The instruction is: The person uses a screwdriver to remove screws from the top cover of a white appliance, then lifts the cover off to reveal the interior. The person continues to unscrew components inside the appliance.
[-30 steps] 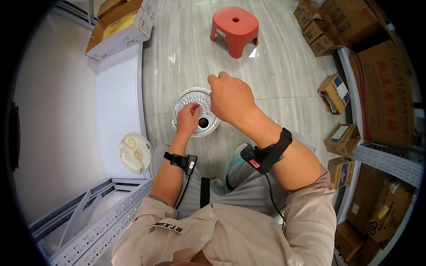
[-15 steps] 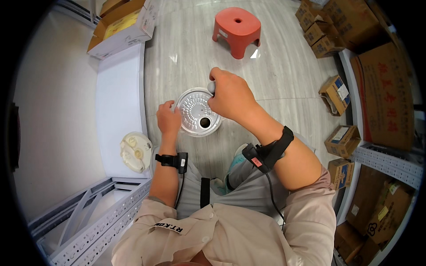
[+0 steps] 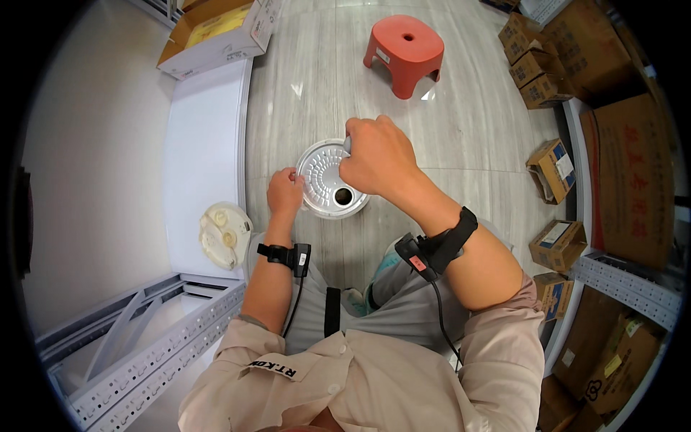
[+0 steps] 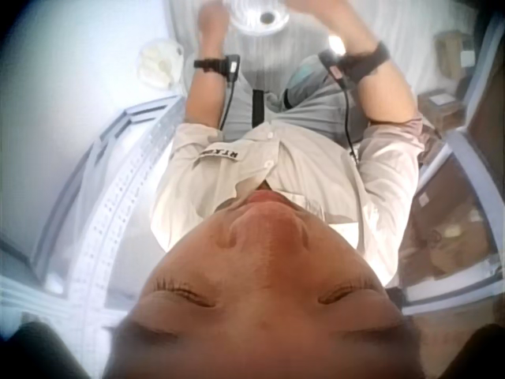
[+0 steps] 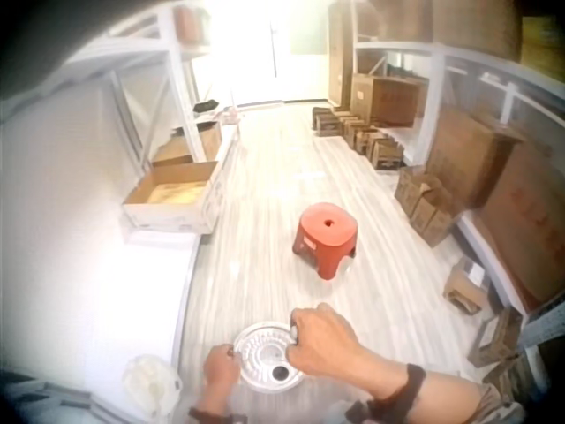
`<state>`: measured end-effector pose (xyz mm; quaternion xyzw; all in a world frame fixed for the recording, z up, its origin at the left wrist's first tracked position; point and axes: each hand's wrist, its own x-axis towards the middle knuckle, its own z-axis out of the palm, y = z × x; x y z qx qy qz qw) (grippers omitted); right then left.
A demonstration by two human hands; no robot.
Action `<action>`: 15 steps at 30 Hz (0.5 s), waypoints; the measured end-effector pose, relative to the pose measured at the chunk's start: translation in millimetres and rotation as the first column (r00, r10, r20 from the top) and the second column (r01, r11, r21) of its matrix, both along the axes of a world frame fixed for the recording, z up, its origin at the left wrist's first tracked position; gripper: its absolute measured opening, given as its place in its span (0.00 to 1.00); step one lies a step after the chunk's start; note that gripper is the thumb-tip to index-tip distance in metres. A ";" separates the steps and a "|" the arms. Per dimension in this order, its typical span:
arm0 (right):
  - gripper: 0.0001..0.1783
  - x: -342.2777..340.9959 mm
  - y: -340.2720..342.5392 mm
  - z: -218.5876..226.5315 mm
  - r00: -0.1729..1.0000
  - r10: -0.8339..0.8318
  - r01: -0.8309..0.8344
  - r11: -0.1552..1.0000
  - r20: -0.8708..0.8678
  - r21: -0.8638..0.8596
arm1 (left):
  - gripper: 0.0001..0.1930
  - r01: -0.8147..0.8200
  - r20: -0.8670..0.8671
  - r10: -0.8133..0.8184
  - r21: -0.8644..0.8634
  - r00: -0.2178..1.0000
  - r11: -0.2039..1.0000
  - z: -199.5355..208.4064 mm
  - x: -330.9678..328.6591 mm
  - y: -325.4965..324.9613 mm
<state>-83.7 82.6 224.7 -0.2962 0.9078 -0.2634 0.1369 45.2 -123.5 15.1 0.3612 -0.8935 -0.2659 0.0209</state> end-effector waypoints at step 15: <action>0.17 8.3 -0.3 -0.7 0.994 0.110 -0.110 0.994 0.016 0.004 | 0.14 0.005 -0.020 -0.005 0.005 1.000 1.000 4.2 -3.5 1.8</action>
